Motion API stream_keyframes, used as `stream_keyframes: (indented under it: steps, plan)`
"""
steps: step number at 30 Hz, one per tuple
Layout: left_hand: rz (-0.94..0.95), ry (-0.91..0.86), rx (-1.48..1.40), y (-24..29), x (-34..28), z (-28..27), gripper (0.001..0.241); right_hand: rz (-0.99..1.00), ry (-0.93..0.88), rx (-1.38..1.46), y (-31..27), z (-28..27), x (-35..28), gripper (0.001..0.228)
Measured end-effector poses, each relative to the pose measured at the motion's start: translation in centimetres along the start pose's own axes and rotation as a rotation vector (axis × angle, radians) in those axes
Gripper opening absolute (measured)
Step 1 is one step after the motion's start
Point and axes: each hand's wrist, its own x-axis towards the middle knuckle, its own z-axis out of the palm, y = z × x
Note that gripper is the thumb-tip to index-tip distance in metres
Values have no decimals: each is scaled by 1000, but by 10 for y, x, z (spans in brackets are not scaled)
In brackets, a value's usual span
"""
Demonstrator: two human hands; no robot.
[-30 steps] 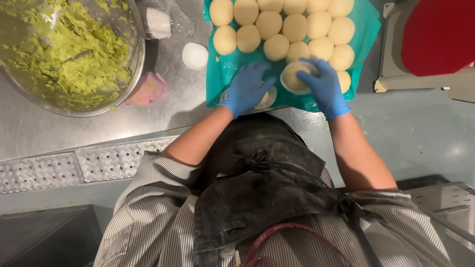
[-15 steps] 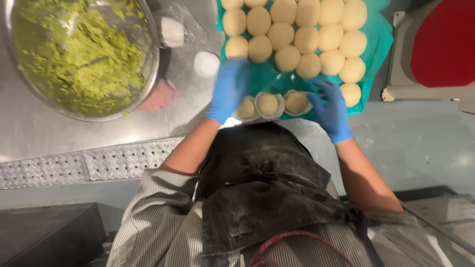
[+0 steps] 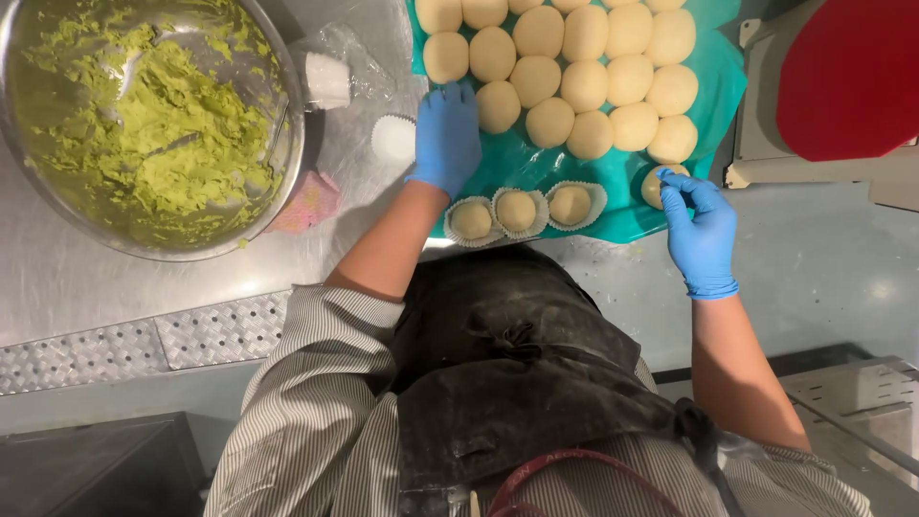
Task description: Stuffing dough balls with a green filling and placing them into paper liners on a tray.
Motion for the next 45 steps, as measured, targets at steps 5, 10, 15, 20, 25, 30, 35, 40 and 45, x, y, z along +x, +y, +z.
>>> stream_keyframes:
  steps: [5, 10, 15, 20, 25, 30, 35, 40, 45]
  plan:
    - [-106, -209, -18, -32, 23, 20, 39, -16, 5, 14, -9, -1, -12, 18]
    - [0, -152, -137, -35, -13, -15, 41, -17, 45, -6, -5, -6, -17, 15]
    - [34, -20, -269, -8, -53, -78, 32, -9, 68, 39, -22, 0, -20, 12]
    - [-214, -230, -889, 63, -53, -166, 49, 159, -103, 210, -77, 20, -1, 17]
    - [23, -185, -1411, 101, -46, -196, 46, 347, -308, 625, -123, 34, 10, 41]
    - [-226, 6, -1586, 121, -65, -179, 39, 193, -99, 725, -127, 30, 13, 38]
    - [-330, 31, -1364, 125, -64, -191, 48, -27, -186, 592, -151, 25, 6, 39]
    - [-233, -43, -1132, 122, -57, -221, 38, -174, -130, 343, -142, 23, 6, 40]
    - [-370, -190, -1295, 124, -49, -237, 44, -110, -6, 485, -128, 18, 5, 16]
